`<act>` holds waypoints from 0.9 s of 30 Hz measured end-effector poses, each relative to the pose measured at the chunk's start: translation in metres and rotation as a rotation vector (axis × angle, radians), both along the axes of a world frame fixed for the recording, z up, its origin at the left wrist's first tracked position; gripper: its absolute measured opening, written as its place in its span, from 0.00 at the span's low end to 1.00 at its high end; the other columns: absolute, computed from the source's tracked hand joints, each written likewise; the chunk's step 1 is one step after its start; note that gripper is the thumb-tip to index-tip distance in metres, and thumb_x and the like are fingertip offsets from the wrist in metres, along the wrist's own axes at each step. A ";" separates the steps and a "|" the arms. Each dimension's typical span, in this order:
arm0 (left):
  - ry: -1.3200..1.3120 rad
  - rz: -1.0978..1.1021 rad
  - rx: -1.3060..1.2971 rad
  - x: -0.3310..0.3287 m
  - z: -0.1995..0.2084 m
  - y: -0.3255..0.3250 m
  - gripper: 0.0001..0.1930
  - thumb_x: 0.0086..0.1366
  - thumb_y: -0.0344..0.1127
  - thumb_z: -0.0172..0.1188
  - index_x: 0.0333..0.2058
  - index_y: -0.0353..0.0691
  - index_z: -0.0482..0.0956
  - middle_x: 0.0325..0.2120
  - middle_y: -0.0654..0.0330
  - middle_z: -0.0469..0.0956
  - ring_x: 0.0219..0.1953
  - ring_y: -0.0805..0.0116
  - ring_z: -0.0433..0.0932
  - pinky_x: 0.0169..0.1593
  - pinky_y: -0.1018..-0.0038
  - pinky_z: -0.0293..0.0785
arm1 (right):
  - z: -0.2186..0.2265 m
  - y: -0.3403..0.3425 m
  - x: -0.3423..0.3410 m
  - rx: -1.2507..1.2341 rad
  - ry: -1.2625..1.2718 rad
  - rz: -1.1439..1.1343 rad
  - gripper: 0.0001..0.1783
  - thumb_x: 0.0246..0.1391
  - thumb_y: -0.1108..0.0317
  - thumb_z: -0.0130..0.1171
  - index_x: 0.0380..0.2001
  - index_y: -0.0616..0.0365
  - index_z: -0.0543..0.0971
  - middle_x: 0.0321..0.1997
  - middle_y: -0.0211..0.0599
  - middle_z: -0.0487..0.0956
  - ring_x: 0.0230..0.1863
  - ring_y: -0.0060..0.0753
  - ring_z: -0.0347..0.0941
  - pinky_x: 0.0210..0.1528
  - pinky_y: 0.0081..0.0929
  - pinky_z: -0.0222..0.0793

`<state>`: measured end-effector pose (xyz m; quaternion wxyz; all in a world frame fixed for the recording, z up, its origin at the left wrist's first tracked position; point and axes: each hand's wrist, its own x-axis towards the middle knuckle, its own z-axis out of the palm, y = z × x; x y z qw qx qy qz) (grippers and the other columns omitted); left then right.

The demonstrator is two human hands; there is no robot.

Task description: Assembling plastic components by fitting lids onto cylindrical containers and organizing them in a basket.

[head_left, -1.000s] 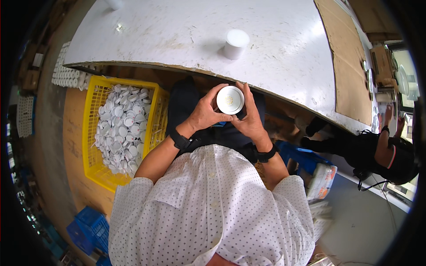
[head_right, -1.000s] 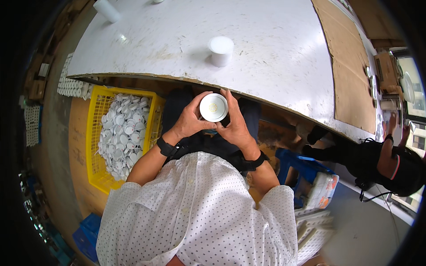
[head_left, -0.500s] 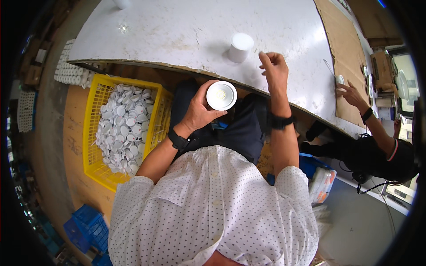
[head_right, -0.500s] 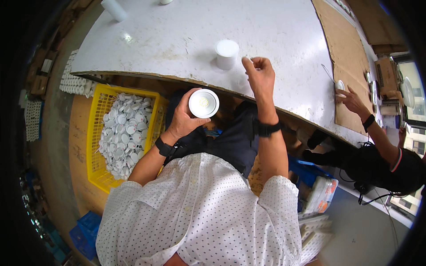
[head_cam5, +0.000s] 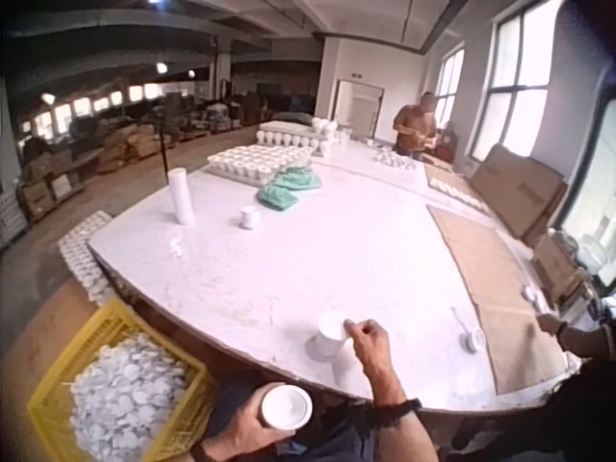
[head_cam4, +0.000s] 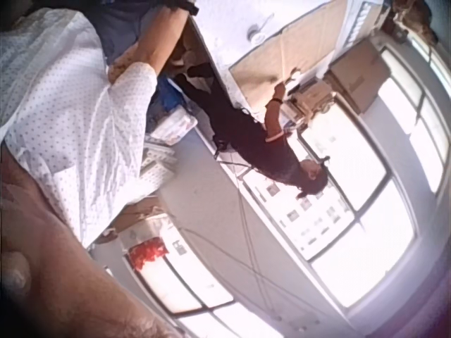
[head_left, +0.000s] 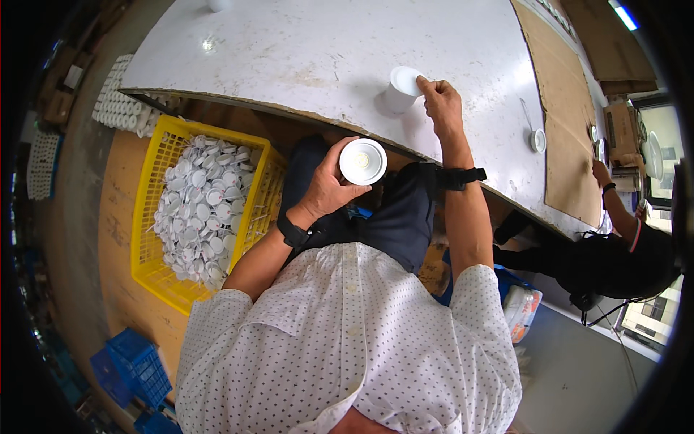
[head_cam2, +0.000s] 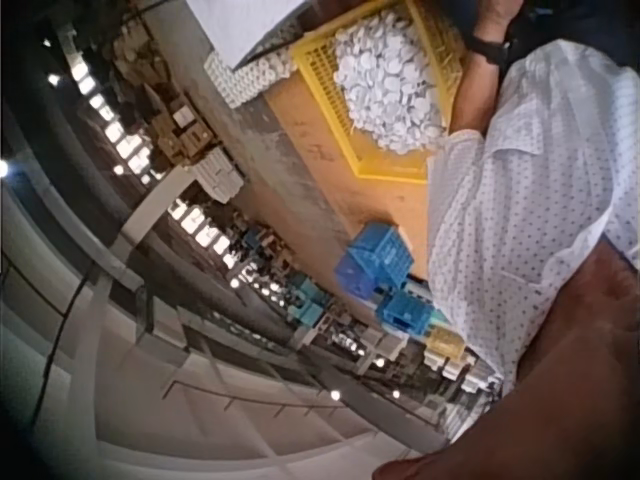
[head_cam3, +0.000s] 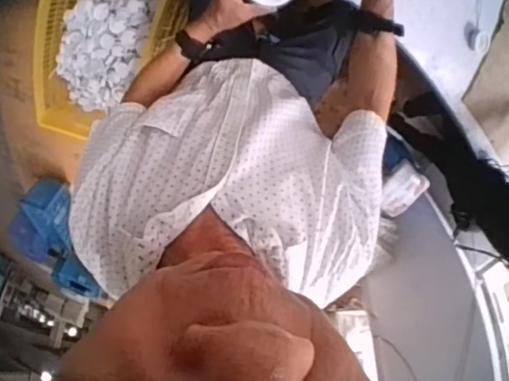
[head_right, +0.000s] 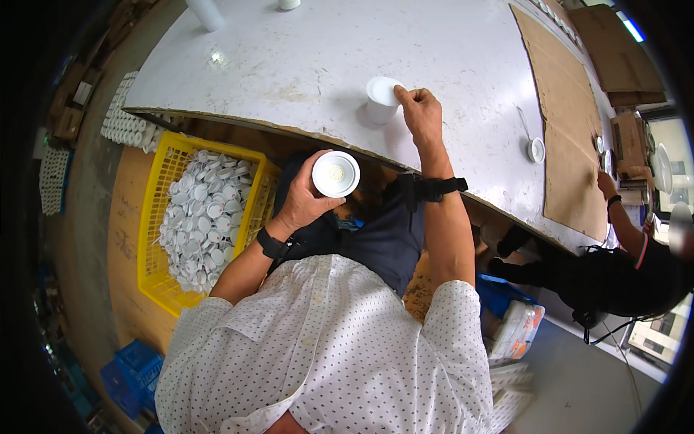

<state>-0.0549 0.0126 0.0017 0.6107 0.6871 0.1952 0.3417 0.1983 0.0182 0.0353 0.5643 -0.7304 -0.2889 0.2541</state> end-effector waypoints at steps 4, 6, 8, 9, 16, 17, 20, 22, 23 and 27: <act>-0.001 0.006 -0.032 0.001 0.000 -0.002 0.37 0.43 0.26 0.66 0.53 0.36 0.59 0.47 0.55 0.68 0.50 0.68 0.68 0.52 0.74 0.65 | -0.001 -0.004 0.001 0.091 0.200 -0.018 0.14 0.48 0.62 0.60 0.19 0.59 0.70 0.15 0.27 0.67 0.15 0.16 0.59 0.16 0.14 0.55; 0.008 0.002 -0.032 0.001 0.001 -0.003 0.37 0.43 0.26 0.66 0.53 0.35 0.59 0.47 0.55 0.68 0.50 0.68 0.68 0.52 0.73 0.65 | 0.000 -0.006 -0.001 0.128 0.267 -0.015 0.13 0.49 0.64 0.59 0.19 0.58 0.70 0.15 0.27 0.67 0.15 0.16 0.59 0.16 0.14 0.55; 0.055 -0.013 -0.020 0.000 -0.003 -0.002 0.38 0.44 0.27 0.66 0.54 0.33 0.57 0.48 0.55 0.66 0.51 0.67 0.66 0.55 0.72 0.61 | -0.001 -0.006 -0.001 0.152 0.259 -0.032 0.12 0.48 0.65 0.59 0.22 0.62 0.72 0.17 0.30 0.70 0.16 0.18 0.62 0.17 0.16 0.59; 0.050 -0.014 -0.014 -0.001 -0.002 -0.003 0.38 0.44 0.27 0.66 0.54 0.33 0.57 0.48 0.55 0.66 0.51 0.67 0.66 0.55 0.72 0.61 | 0.000 -0.006 -0.003 0.160 0.262 -0.039 0.12 0.47 0.65 0.59 0.23 0.63 0.73 0.18 0.30 0.70 0.17 0.18 0.63 0.18 0.16 0.60; 0.009 0.003 -0.110 -0.003 -0.007 -0.006 0.36 0.44 0.26 0.65 0.53 0.33 0.58 0.47 0.55 0.68 0.50 0.68 0.67 0.52 0.75 0.65 | -0.003 -0.019 -0.002 0.206 0.331 -0.137 0.11 0.48 0.65 0.59 0.27 0.61 0.73 0.21 0.29 0.71 0.21 0.18 0.66 0.21 0.13 0.61; 0.024 0.002 -0.094 -0.004 -0.008 -0.006 0.36 0.44 0.26 0.65 0.53 0.33 0.58 0.47 0.55 0.67 0.50 0.69 0.67 0.52 0.75 0.65 | -0.004 -0.021 -0.002 0.209 0.330 -0.136 0.11 0.48 0.65 0.59 0.27 0.61 0.73 0.21 0.29 0.71 0.21 0.18 0.66 0.21 0.13 0.61; 0.027 -0.008 -0.091 -0.003 -0.011 -0.005 0.37 0.45 0.27 0.65 0.54 0.33 0.57 0.47 0.55 0.67 0.50 0.69 0.67 0.52 0.75 0.65 | -0.008 -0.025 -0.001 0.308 0.498 -0.178 0.08 0.49 0.67 0.58 0.28 0.60 0.72 0.21 0.29 0.71 0.21 0.17 0.67 0.21 0.12 0.61; 0.016 -0.020 -0.106 -0.002 -0.014 -0.006 0.37 0.45 0.28 0.66 0.54 0.32 0.56 0.47 0.55 0.67 0.50 0.69 0.67 0.52 0.75 0.64 | -0.008 -0.026 -0.002 0.368 0.584 -0.170 0.06 0.49 0.70 0.57 0.28 0.59 0.71 0.21 0.29 0.71 0.22 0.17 0.67 0.21 0.11 0.61; 0.010 -0.023 -0.127 -0.002 -0.015 -0.006 0.37 0.45 0.28 0.66 0.54 0.32 0.56 0.47 0.55 0.67 0.50 0.69 0.67 0.53 0.75 0.64 | -0.008 -0.025 -0.003 0.370 0.583 -0.173 0.06 0.49 0.70 0.57 0.28 0.59 0.71 0.21 0.29 0.71 0.22 0.17 0.67 0.21 0.11 0.61; -0.002 -0.035 -0.166 -0.002 -0.018 -0.007 0.37 0.46 0.28 0.65 0.54 0.32 0.56 0.48 0.55 0.66 0.51 0.68 0.66 0.54 0.74 0.63 | -0.004 -0.025 -0.005 0.416 0.613 -0.108 0.05 0.49 0.75 0.55 0.30 0.62 0.70 0.21 0.31 0.71 0.20 0.17 0.67 0.20 0.08 0.64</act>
